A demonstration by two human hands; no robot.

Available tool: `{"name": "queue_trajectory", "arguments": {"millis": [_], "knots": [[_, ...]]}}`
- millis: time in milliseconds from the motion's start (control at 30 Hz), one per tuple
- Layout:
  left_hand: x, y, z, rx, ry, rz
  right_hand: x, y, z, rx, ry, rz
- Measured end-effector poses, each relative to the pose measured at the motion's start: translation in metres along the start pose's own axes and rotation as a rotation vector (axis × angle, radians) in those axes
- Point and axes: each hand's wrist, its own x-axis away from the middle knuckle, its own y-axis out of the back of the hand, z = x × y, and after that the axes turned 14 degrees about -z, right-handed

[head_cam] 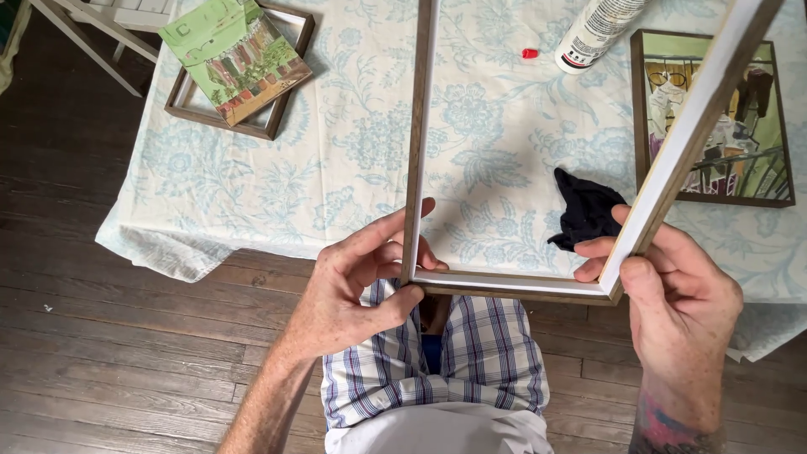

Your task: Applying glue to a wooden strip and assembling it into a picture frame.

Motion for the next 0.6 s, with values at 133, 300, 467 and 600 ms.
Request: {"name": "queue_trajectory", "arguments": {"millis": [133,300,467,600], "knots": [[-0.004,-0.005,-0.008,-0.043,0.075,-0.019,0.0,-0.001,-0.001,-0.009,-0.061,-0.013],[-0.003,-0.005,-0.009,-0.052,0.07,-0.018,0.001,0.001,-0.006,-0.022,-0.061,-0.009],[-0.005,0.001,-0.01,0.003,0.07,0.05,0.004,0.004,-0.015,-0.06,-0.072,0.003],[-0.008,0.003,-0.008,0.005,0.028,0.028,0.014,0.019,-0.026,0.142,-0.043,0.044]]}}
